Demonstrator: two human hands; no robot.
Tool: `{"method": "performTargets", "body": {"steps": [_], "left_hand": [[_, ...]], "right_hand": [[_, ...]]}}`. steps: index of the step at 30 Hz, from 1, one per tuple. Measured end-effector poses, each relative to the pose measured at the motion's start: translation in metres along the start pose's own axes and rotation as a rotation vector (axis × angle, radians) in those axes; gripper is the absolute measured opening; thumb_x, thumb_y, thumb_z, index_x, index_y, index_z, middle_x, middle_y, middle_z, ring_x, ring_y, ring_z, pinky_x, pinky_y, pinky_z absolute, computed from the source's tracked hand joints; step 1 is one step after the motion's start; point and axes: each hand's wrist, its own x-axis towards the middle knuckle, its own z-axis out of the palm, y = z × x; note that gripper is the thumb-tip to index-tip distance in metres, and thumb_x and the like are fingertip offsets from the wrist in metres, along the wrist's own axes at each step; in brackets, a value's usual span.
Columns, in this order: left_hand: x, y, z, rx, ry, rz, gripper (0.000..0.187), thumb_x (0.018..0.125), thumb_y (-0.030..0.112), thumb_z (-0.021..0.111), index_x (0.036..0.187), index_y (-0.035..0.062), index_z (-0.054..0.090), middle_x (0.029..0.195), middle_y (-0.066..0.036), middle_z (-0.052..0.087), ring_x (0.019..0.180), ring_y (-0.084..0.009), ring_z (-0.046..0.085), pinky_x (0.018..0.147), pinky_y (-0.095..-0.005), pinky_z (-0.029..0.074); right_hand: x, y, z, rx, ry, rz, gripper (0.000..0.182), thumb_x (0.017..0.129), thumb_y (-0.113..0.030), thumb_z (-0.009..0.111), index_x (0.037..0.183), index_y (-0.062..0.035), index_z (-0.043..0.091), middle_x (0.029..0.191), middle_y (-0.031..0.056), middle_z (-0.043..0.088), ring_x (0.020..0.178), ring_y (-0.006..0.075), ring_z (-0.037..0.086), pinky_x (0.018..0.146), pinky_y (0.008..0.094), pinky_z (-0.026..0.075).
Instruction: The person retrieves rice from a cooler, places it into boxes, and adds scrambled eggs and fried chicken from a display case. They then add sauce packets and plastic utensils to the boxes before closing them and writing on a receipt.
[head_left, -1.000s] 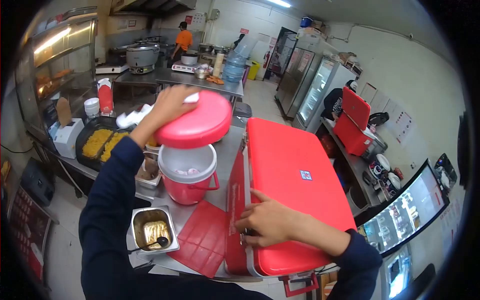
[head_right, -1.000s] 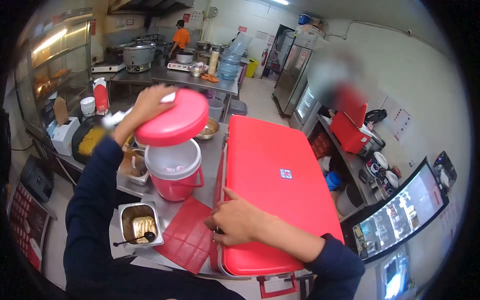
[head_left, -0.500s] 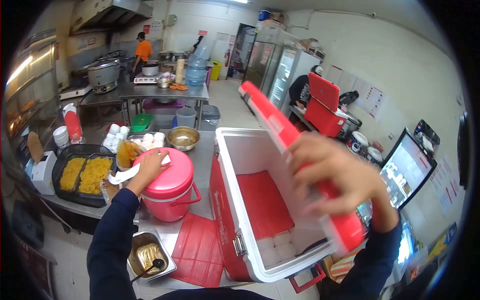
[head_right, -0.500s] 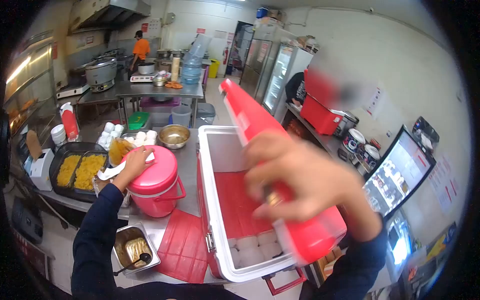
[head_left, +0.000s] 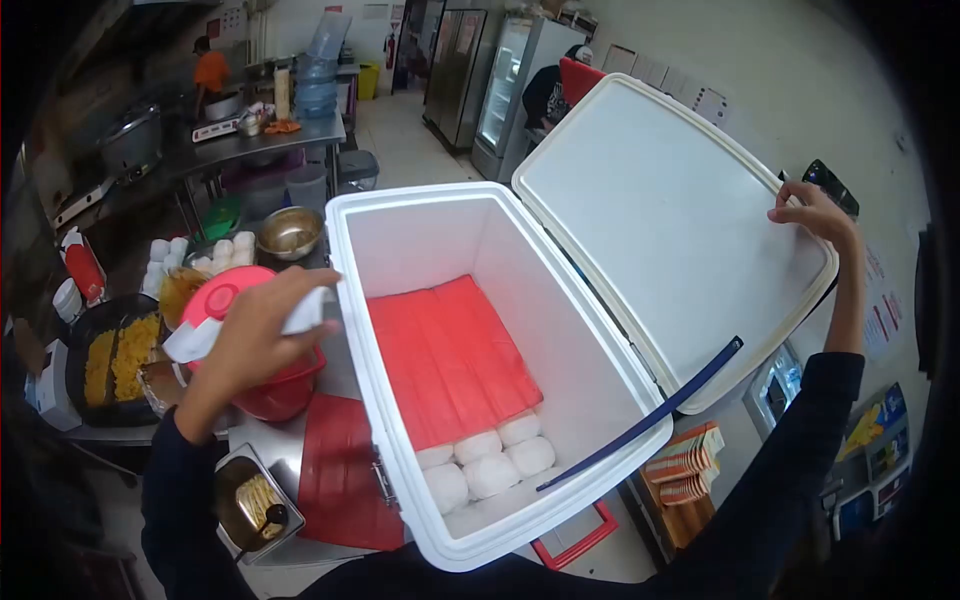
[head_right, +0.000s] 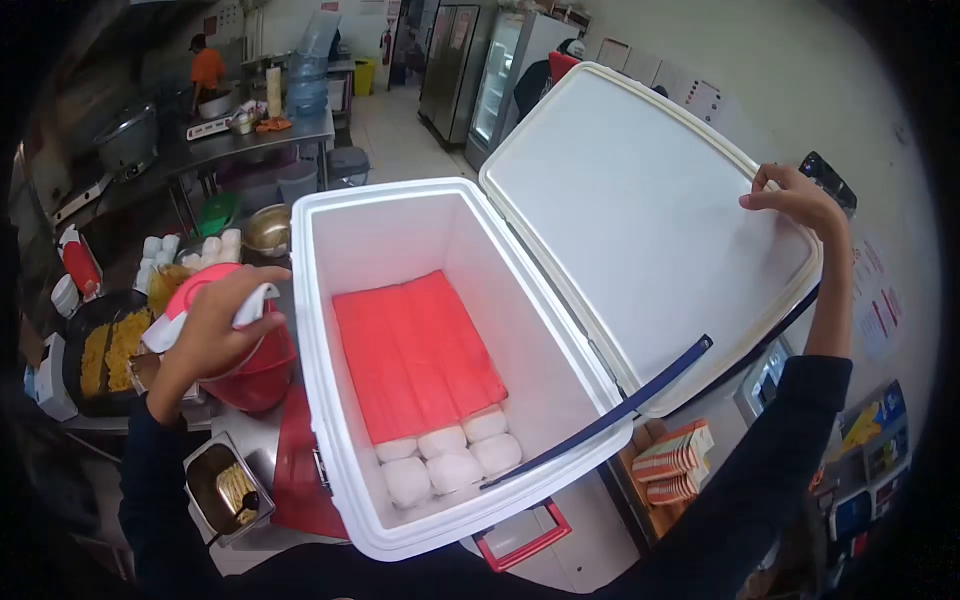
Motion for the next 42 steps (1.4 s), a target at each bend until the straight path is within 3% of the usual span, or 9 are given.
{"method": "performTargets", "body": {"steps": [3,5,6,13,21,24,27,36,42], "left_hand": [[0.019,0.040,0.012,-0.112,-0.050,0.017,0.040,0.070,0.013,0.068,0.109,0.0079,0.057,0.089,-0.011,0.062,0.085,-0.0307,0.060,0.073,-0.0373,0.046],[0.030,0.052,0.021,-0.111,-0.108,0.058,0.040,0.070,0.012,0.068,0.108,0.0078,0.057,0.089,-0.011,0.062,0.084,-0.0302,0.060,0.072,-0.0368,0.046],[0.039,0.053,0.025,-0.086,-0.136,0.065,0.038,0.070,0.012,0.067,0.107,0.0077,0.057,0.088,-0.011,0.061,0.082,-0.0306,0.060,0.071,-0.0373,0.046],[0.092,0.056,0.049,0.057,-0.152,0.221,0.029,0.070,0.015,0.067,0.095,0.0059,0.057,0.083,-0.013,0.061,0.078,-0.0332,0.058,0.066,-0.0406,0.045],[0.076,0.045,0.068,0.174,-0.526,0.206,0.037,0.065,0.024,0.071,0.092,0.0018,0.056,0.082,-0.014,0.059,0.077,-0.0330,0.058,0.066,-0.0425,0.045],[0.092,0.044,0.074,0.082,-0.306,0.218,0.041,0.062,0.022,0.071,0.095,0.0033,0.056,0.084,-0.014,0.059,0.078,-0.0333,0.059,0.066,-0.0434,0.045],[0.125,0.024,0.080,0.286,-0.048,0.126,0.038,0.064,0.009,0.064,0.101,0.0051,0.055,0.079,-0.014,0.057,0.079,-0.0333,0.059,0.066,-0.0426,0.046],[0.146,-0.063,0.113,0.665,0.353,0.138,0.033,0.070,0.003,0.057,0.102,0.0070,0.058,0.085,-0.008,0.059,0.075,-0.0214,0.060,0.060,-0.0339,0.046],[0.141,-0.058,0.118,0.649,0.376,0.173,0.043,0.070,0.001,0.054,0.112,0.0080,0.056,0.092,-0.004,0.058,0.076,-0.0186,0.057,0.062,-0.0310,0.043]], "right_hand": [[0.007,-0.006,0.031,-0.174,0.272,-0.036,0.037,0.060,-0.028,0.074,0.086,-0.0069,0.058,0.094,0.0146,0.058,0.095,0.0297,0.054,0.081,0.0361,0.042],[0.012,-0.054,0.074,-0.192,0.698,-0.528,0.034,0.059,-0.009,0.074,0.090,-0.0078,0.058,0.099,0.0130,0.057,0.097,0.0317,0.053,0.083,0.0396,0.043],[-0.006,-0.106,0.100,-0.049,0.663,-0.722,0.041,0.055,0.007,0.069,0.092,-0.0077,0.057,0.097,0.0112,0.058,0.093,0.0316,0.055,0.083,0.0405,0.043],[-0.087,-0.234,0.335,-0.480,-0.387,-1.625,0.076,0.052,-0.035,0.079,0.119,-0.0163,0.046,0.121,0.0062,0.045,0.113,0.0218,0.042,0.077,0.0391,0.045],[-0.022,-0.221,0.268,0.023,-0.324,-1.195,0.032,0.058,-0.026,0.074,0.079,-0.0079,0.058,0.080,0.0089,0.058,0.080,0.0282,0.056,0.064,0.0396,0.046],[0.000,-0.220,0.228,0.362,0.383,-0.867,0.015,0.067,-0.020,0.065,0.071,-0.0088,0.056,0.074,0.0086,0.059,0.073,0.0273,0.058,0.061,0.0402,0.045],[0.011,-0.231,0.244,0.480,0.401,-0.656,0.014,0.067,-0.018,0.065,0.072,-0.0091,0.056,0.072,0.0091,0.059,0.072,0.0267,0.059,0.060,0.0390,0.045],[-0.049,-0.283,0.530,-0.120,-1.072,-1.042,0.065,0.052,-0.024,0.075,0.108,0.0031,0.056,0.105,0.0208,0.060,0.098,0.0313,0.059,0.082,0.0404,0.048],[-0.036,-0.273,0.391,-0.149,-1.073,-0.904,0.075,0.042,-0.036,0.084,0.104,0.0008,0.061,0.105,0.0164,0.062,0.095,0.0288,0.060,0.080,0.0365,0.049]]}}
